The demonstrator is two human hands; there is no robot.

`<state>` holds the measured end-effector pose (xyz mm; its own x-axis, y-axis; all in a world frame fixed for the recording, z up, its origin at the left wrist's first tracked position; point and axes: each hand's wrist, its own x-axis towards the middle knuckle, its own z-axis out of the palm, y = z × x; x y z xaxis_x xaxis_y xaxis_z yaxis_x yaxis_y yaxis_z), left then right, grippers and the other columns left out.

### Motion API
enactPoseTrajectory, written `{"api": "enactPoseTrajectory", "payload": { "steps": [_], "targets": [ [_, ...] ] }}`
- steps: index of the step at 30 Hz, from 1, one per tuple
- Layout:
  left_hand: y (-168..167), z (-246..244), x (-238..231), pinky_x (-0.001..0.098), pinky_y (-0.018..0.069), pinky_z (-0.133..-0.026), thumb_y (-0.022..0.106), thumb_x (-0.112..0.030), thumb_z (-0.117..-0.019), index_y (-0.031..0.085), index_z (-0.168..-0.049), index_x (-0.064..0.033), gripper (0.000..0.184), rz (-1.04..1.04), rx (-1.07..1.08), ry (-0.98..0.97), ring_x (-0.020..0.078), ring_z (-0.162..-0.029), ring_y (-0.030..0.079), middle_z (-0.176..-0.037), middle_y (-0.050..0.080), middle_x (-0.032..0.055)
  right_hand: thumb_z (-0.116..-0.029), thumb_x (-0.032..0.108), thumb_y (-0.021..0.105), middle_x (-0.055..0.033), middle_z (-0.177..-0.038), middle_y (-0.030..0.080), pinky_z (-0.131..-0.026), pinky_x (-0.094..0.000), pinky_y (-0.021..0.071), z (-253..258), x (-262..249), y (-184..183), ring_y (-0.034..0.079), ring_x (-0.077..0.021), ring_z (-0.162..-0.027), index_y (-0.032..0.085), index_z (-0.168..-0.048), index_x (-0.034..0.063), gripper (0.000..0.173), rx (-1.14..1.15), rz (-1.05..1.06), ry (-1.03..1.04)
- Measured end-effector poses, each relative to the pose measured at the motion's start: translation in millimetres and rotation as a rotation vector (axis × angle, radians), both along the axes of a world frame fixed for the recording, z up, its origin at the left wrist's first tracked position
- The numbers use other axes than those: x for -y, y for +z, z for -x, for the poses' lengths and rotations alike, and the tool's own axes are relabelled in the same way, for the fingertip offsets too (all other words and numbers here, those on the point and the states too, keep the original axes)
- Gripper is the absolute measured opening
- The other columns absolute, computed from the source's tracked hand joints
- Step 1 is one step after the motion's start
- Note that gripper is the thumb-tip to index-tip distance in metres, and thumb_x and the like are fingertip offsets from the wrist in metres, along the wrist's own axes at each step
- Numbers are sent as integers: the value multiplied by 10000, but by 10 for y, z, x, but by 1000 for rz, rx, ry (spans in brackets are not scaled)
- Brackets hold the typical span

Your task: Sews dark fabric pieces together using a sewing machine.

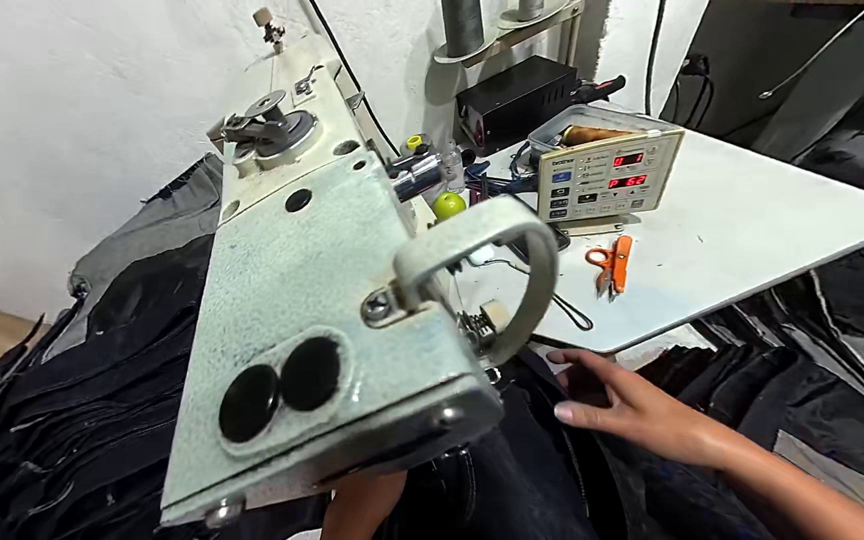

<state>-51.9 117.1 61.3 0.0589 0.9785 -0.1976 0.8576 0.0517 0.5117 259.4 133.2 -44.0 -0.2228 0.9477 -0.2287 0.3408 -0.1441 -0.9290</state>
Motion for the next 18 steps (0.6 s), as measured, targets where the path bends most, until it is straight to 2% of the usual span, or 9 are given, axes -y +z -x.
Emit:
{"api": "enactPoseTrajectory", "payload": {
  "steps": [2, 4, 7, 9, 11, 13, 15, 16, 18],
  "targets": [
    [-8, -8, 6, 458, 442, -1087, 587, -91, -980, 655, -1193, 154, 332, -10, 13, 10, 364, -1216, 622, -1194, 670, 315, -786, 481, 803, -165, -1214, 661, -945, -461, 548, 54, 107, 58, 663, -268, -1097, 474, -1452, 14, 878, 44, 8, 28],
    [-51, -11, 16, 430, 445, -1083, 596, -74, -966, 646, -1199, 165, 337, -50, 42, 34, 345, -1217, 621, -1203, 666, 316, -854, 235, 722, -223, -1277, 632, -987, -516, 511, 64, 162, 95, 639, -333, -1160, 487, -1430, -10, 669, 102, 19, 65],
    [-106, -44, -5, 357, 420, -1109, 603, -49, -972, 585, -1274, 173, 375, -45, 171, 118, 275, -1270, 575, -1285, 627, 296, -901, 86, 591, -207, -1137, 680, -917, -534, 521, 9, 188, 116, 673, -325, -1049, 585, -1314, -2, 423, 151, -41, 30],
    [-228, -106, -7, 338, 428, -1095, 600, -9, -952, 571, -1274, 192, 380, -177, 298, 141, 252, -1253, 585, -1275, 627, 304, -943, 98, 580, -180, -1026, 705, -862, -529, 539, -53, 219, 78, 694, -296, -953, 647, -1225, -3, 307, 131, -177, -71],
    [-421, -133, 6, 295, 482, -1012, 591, 1, -937, 622, -1154, 192, 291, -402, 431, 119, 183, -1109, 644, -1124, 681, 264, -944, 240, 630, -33, -923, 721, -781, -389, 590, -81, 277, 37, 706, -134, -840, 691, -1120, 85, 242, 65, -344, -177],
    [-557, 94, 142, 288, 552, -923, 551, -53, -950, 732, -977, 80, 226, -588, 431, 22, 108, -970, 707, -967, 748, 138, -909, 371, 683, 88, -874, 709, -712, -245, 591, -24, 401, 66, 680, -7, -781, 697, -1048, 161, 252, -34, -460, -186],
    [-551, 645, 618, 372, 597, -921, 516, -77, -985, 784, -1056, -44, 279, -590, 175, -5, 151, -988, 742, -1035, 779, 75, -885, 377, 748, 100, -901, 720, -733, -206, 588, 85, 577, 210, 672, 36, -814, 698, -1042, 121, 304, -132, -518, -82],
    [-488, 919, 968, 468, 602, -885, 552, -58, -967, 788, -1079, -69, 261, -503, -41, 78, 242, -976, 750, -1037, 775, 111, -887, 296, 764, 66, -943, 728, -781, -217, 591, 150, 670, 328, 678, 25, -860, 686, -1069, 73, 298, -164, -509, 24],
    [-211, 1190, 1567, 746, 441, -949, 632, -9, -931, 718, -1236, -2, 317, -169, -315, 280, 541, -1154, 609, -1205, 655, 332, -905, 134, 747, -87, -967, 741, -816, -298, 581, 401, 834, 501, 702, -90, -879, 690, -1063, -36, 239, -179, -518, 263]
  ]
}}
